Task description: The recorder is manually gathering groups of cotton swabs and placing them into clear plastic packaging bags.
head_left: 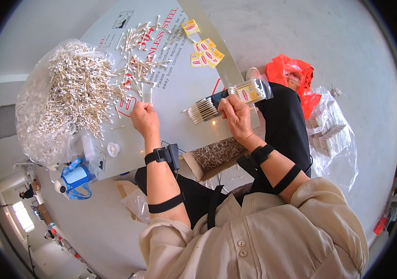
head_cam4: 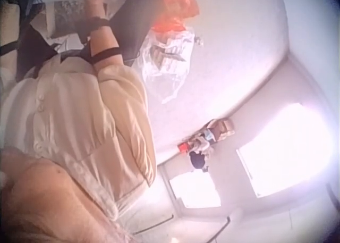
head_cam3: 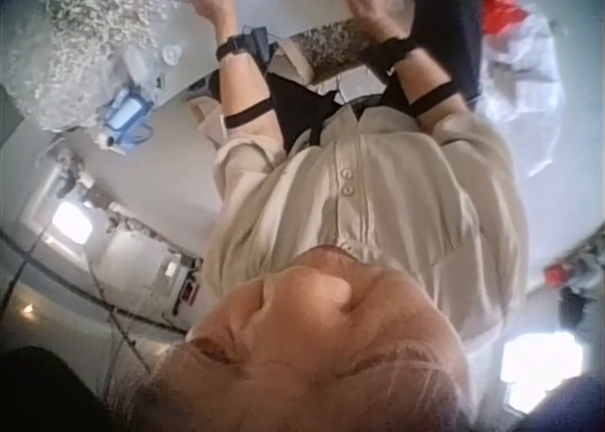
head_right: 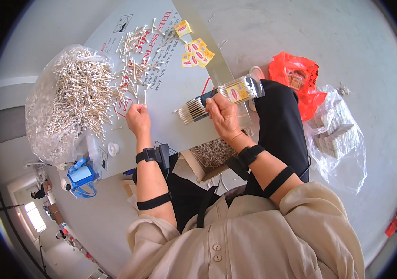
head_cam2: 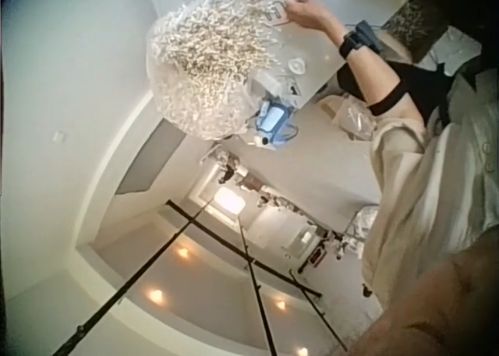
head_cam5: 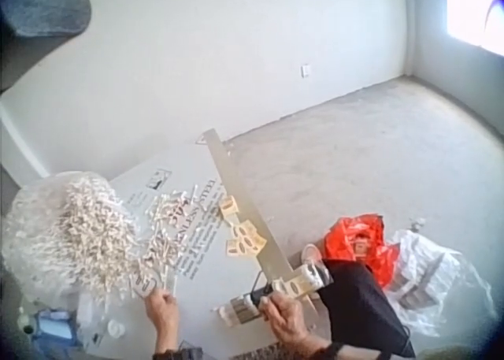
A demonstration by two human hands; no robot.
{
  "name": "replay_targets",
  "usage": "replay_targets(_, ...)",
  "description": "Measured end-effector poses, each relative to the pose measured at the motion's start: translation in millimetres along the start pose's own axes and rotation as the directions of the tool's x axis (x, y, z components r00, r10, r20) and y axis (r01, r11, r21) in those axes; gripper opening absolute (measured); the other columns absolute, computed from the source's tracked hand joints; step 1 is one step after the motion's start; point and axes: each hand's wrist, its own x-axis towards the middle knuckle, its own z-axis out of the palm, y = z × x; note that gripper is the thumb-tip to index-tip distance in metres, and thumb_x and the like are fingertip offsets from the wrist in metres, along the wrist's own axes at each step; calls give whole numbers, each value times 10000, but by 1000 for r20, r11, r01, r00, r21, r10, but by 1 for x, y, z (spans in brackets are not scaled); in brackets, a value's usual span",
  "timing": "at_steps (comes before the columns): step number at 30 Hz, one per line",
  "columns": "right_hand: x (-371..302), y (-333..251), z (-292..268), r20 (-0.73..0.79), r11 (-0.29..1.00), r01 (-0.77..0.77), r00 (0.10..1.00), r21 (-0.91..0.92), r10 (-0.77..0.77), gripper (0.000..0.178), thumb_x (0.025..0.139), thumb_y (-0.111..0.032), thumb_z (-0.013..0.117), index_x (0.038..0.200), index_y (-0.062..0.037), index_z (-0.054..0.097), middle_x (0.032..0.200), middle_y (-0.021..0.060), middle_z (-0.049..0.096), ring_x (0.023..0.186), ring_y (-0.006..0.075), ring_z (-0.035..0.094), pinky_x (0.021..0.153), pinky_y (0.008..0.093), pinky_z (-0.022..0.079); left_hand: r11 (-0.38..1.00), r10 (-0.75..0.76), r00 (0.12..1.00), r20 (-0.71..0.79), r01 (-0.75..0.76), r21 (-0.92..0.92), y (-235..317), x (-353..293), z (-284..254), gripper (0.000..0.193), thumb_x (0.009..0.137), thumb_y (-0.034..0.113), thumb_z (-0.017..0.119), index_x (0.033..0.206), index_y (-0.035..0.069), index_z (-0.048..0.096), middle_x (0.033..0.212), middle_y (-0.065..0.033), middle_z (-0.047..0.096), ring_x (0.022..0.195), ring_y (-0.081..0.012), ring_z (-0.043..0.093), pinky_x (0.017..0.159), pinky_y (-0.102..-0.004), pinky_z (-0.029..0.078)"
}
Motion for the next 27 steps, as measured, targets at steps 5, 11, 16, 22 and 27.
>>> replay_targets(5, 0, 1, 0, 3, 1000, 0, 1000, -10, 0, 264, 998, -143, 496, 764, -23, 512, 694, -5, 538, 590, 52, 451, 547, 208, 391, 966, 257, 966, -19, -257, 22, 16, -19, 0, 122, 740, 73, 726, 782, 57, 613, 790, -96, 609, 824, -316, 552, 744, -435, 457)
replay_targets(11, -1, 1, -2, -1, 1000, -1, 1000, -11, 1, 258, 997, -139, 499, 767, -23, 523, 697, -10, 539, 594, 48, 456, 550, 206, 394, 963, 270, 961, -54, -271, 0, 27, -14, 0, 127, 740, 67, 726, 773, 51, 604, 785, -91, 597, 842, -307, 554, 752, -438, 459)
replay_targets(16, -1, 0, 1, 6, 1000, 6, 1000, -20, -6, 252, 996, -134, 498, 771, -25, 527, 693, -14, 534, 589, 49, 456, 553, 206, 396, 983, 165, 986, 23, -166, 72, 9, 8, -1, 113, 754, 62, 714, 775, 39, 605, 781, -99, 603, 786, -312, 576, 719, -447, 466)
replay_targets(22, -1, 0, 3, 15, 1000, 2, 1000, -8, -2, 251, 996, -131, 498, 773, -20, 525, 690, -10, 531, 596, 54, 458, 557, 210, 399, 984, 137, 988, -66, -144, -105, 2, 0, -10, 115, 777, 60, 705, 759, 16, 600, 730, -73, 599, 661, -223, 568, 620, -360, 459)
replay_targets(27, 0, 3, -4, -1, 1000, -6, 1000, -13, 6, 250, 996, -130, 497, 774, -18, 524, 690, -8, 532, 602, 55, 456, 562, 211, 399, 859, 338, 806, 485, -54, -508, 3, -36, -40, 92, 768, 28, 716, 803, 3, 634, 672, -21, 583, 590, -110, 495, 573, -251, 432)
